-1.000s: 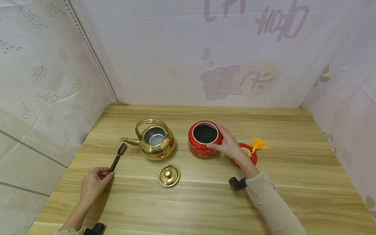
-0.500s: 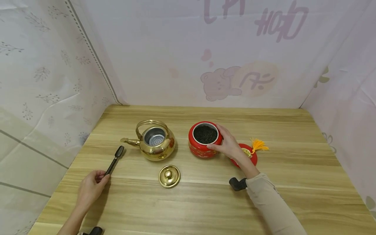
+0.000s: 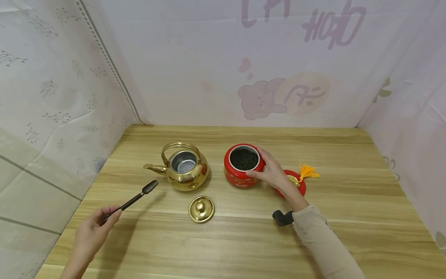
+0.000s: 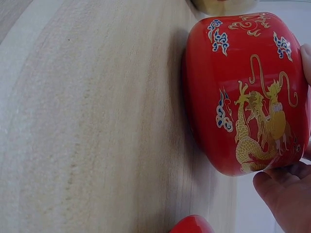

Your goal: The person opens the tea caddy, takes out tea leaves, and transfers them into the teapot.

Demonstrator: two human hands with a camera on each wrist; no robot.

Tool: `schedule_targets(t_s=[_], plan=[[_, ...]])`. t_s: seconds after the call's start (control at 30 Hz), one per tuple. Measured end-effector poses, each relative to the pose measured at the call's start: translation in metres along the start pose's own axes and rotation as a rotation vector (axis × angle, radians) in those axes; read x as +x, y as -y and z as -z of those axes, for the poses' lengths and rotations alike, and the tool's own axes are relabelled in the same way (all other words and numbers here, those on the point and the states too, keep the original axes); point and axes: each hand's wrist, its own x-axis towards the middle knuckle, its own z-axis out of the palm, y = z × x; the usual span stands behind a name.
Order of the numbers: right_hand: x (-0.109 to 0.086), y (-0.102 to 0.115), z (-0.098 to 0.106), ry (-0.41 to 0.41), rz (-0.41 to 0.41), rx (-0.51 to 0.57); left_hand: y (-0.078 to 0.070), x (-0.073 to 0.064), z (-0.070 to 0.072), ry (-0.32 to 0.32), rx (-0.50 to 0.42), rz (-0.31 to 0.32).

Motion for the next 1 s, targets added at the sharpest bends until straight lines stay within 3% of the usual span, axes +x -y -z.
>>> schedule_targets(t_s=[0.17, 0.27, 0.57, 0.67, 0.83, 1.0], plan=[[0.000, 0.000, 0.000, 0.000, -0.005, -0.005, -0.038, -0.004, -0.004, 0.017, -0.150, -0.058], [0.000, 0.000, 0.000, 0.002, -0.005, -0.002, -0.062, -0.005, -0.014, 0.032, -0.266, -0.140], [-0.001, 0.000, -0.001, -0.005, 0.018, 0.011, -0.122, 0.012, -0.068, 0.090, -0.419, -0.341], [0.000, -0.001, -0.001, -0.008, 0.028, 0.010, -0.141, 0.020, -0.088, 0.095, -0.440, -0.427], [-0.001, -0.002, -0.001, -0.018, 0.034, 0.004, -0.169, 0.030, -0.116, 0.053, -0.369, -0.559], [-0.002, -0.001, -0.001, -0.020, 0.025, 0.008, -0.187, 0.036, -0.138, 0.050, -0.296, -0.611]])
